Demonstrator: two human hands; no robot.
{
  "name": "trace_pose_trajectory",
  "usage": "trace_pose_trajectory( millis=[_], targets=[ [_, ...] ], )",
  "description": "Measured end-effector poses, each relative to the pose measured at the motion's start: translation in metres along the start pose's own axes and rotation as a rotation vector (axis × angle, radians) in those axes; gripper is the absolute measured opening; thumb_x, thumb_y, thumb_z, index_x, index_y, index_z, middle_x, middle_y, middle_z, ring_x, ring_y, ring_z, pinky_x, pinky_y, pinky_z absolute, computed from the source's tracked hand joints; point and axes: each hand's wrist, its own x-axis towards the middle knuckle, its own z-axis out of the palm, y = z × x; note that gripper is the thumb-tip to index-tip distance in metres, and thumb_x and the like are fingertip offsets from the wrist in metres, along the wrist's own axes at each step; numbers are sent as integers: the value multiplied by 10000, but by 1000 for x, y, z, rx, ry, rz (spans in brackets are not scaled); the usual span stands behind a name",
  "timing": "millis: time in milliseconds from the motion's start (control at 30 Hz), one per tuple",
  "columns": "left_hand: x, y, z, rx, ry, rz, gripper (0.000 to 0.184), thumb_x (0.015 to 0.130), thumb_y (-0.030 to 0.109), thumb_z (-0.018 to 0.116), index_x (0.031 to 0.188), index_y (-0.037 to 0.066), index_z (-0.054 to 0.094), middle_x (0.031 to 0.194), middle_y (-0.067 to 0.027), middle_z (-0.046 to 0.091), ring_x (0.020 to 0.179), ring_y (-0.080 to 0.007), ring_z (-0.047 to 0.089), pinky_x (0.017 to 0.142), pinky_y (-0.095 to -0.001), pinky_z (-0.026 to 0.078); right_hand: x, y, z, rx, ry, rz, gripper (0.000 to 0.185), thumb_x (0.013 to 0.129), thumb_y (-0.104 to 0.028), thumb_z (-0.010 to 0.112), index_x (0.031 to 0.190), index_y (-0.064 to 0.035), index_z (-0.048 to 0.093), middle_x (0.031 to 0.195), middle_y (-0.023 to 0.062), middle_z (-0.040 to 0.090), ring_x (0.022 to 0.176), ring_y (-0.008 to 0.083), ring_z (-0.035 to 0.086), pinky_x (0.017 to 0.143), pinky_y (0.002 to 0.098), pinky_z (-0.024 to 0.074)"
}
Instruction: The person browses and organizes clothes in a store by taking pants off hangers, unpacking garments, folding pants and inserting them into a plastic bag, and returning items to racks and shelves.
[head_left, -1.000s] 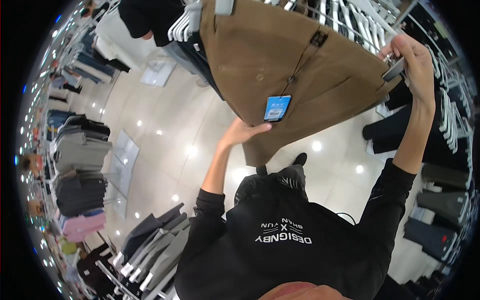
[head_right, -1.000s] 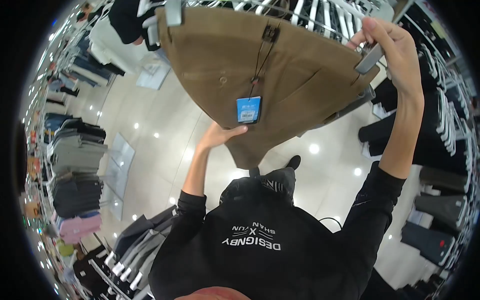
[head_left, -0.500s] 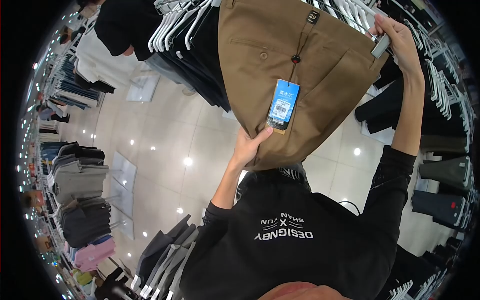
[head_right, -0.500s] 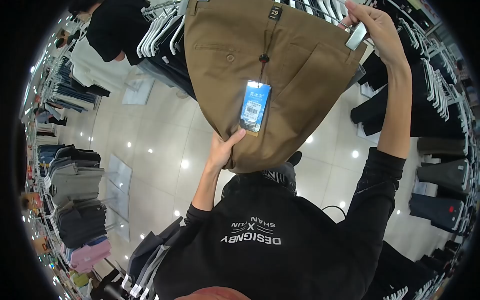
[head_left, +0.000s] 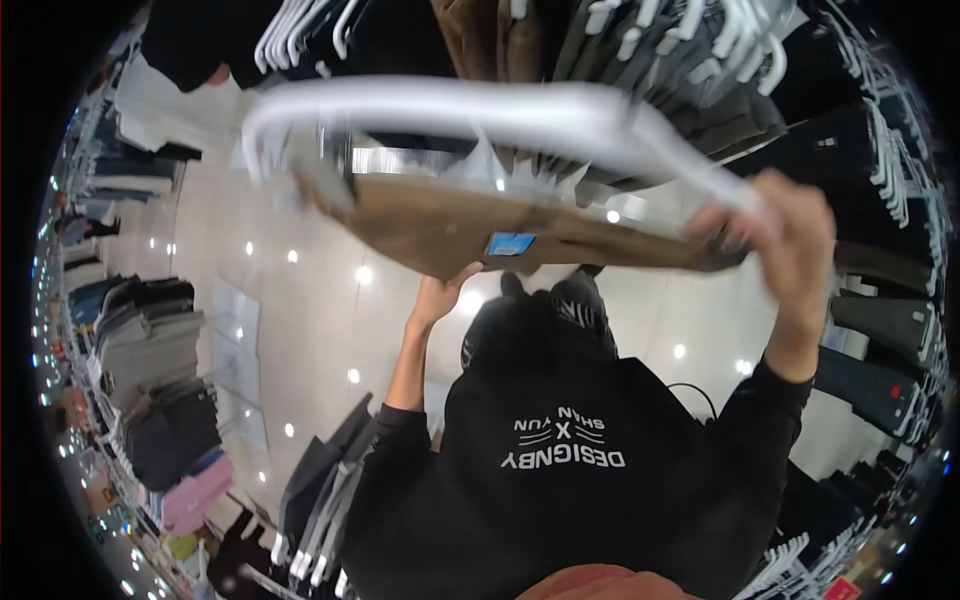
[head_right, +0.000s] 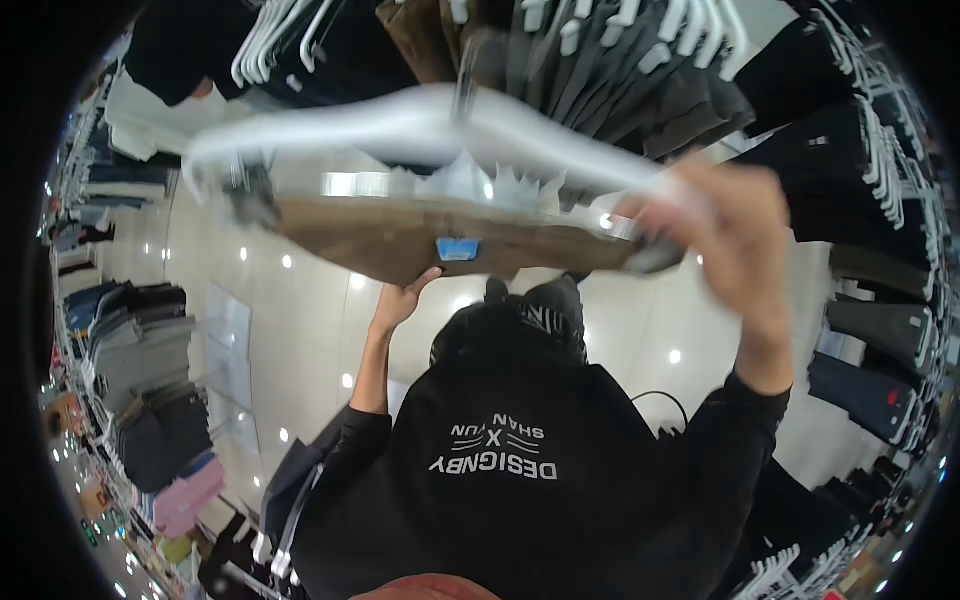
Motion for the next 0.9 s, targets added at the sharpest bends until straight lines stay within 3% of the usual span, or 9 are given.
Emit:
trace_pose_trajectory(
  millis=[67,100,200,467,633,667,733,767,900],
  targets=[
    [-36,-86,-4,215,-133,-16,319,1002,62,678,1308,-27,654,1285,-160,699,1249,-279,629,1078,-430,499,-40,4,44,-182,-159,-61,267,861,-160,843,1082,-43,750,816,38,759,681,207,741,568,278,520],
    [-54,-113,0,230,-174,-38,321,1006,73,668,1311,-27,654,1294,-162,695,1259,-281,622,1088,-432,489,-54,8,65,29,-251,-44,282,857,-183,855,1086,-60,745,887,55,778,706,232,748,589,298,545],
    [-98,-158,21,234,-290,-58,331,1018,108,638,1320,-27,652,1321,-169,684,1292,-287,600,1120,-439,461,-104,22,121,225,-216,-58,272,852,-242,867,908,-52,680,996,104,792,739,249,764,599,326,595],
    [-144,-216,56,219,-421,27,382,1051,200,558,1345,-27,647,1391,-186,655,1379,-303,543,1203,-457,384,-135,30,124,284,-277,49,291,866,-264,848,885,-35,670,959,160,779,766,298,771,624,353,616],
    [-128,-254,68,133,-401,316,428,1071,257,508,1360,-28,644,1436,-197,637,1433,-313,507,1255,-468,336,-109,43,100,19,-239,86,189,903,-234,816,925,-73,720,917,116,776,713,280,738,586,310,552],
    [-121,-164,69,19,-35,-42,379,1051,233,587,1282,-50,686,1320,-170,718,1328,-293,601,1174,-438,426,-104,50,86,-179,-244,76,159,915,-217,804,949,-76,740,908,106,775,677,279,718,569,290,521],
    [-82,-105,66,-146,112,-416,308,1034,189,654,1188,-71,716,1171,-153,777,1153,-257,690,1024,-392,515,-95,81,69,-219,-147,236,113,936,-163,758,957,-52,768,832,84,755,594,223,667,551,260,453],
    [-64,-111,72,-295,176,-380,293,1032,192,699,1130,-83,718,1052,-139,790,954,-206,710,869,-356,541,-74,80,64,-148,-43,291,133,957,-163,733,934,-36,768,783,72,736,576,175,636,549,250,437],
    [-2,-55,70,-287,157,-387,352,1056,266,680,1031,-86,689,837,-63,706,795,-168,636,764,-360,522,-14,71,14,-5,183,391,308,1061,-201,628,870,9,747,724,24,727,592,34,521,537,211,369]
  ],
)
